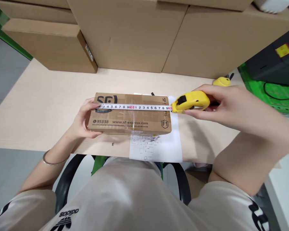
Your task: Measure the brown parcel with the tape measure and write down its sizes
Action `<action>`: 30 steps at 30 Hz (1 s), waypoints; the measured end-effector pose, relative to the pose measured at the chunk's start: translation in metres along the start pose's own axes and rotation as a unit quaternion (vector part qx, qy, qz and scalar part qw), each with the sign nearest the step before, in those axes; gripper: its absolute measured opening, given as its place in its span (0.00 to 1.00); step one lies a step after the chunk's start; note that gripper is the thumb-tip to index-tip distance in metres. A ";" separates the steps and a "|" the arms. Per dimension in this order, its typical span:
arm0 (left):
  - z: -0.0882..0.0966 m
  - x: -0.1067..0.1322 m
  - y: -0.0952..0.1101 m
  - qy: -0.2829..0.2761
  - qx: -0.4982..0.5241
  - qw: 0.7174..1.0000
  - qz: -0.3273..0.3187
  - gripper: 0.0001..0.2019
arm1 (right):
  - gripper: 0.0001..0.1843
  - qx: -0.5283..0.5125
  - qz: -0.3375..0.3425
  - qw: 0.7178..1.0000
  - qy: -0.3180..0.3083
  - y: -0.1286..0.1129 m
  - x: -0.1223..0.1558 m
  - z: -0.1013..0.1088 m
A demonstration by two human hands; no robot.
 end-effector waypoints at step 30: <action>-0.041 0.023 -0.045 0.000 0.272 0.837 0.474 0.25 | 0.23 -0.181 0.190 0.941 -0.215 -0.137 -0.083 -0.130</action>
Point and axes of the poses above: each hand's wrist, its own x-axis away from the middle knuckle, its own z-axis out of the back of the hand, y = z × x, the point moved 8 cm from there along -x, towards the middle knuckle, and after that the axes turned 14 degrees about -x, right-handed, at the moved point
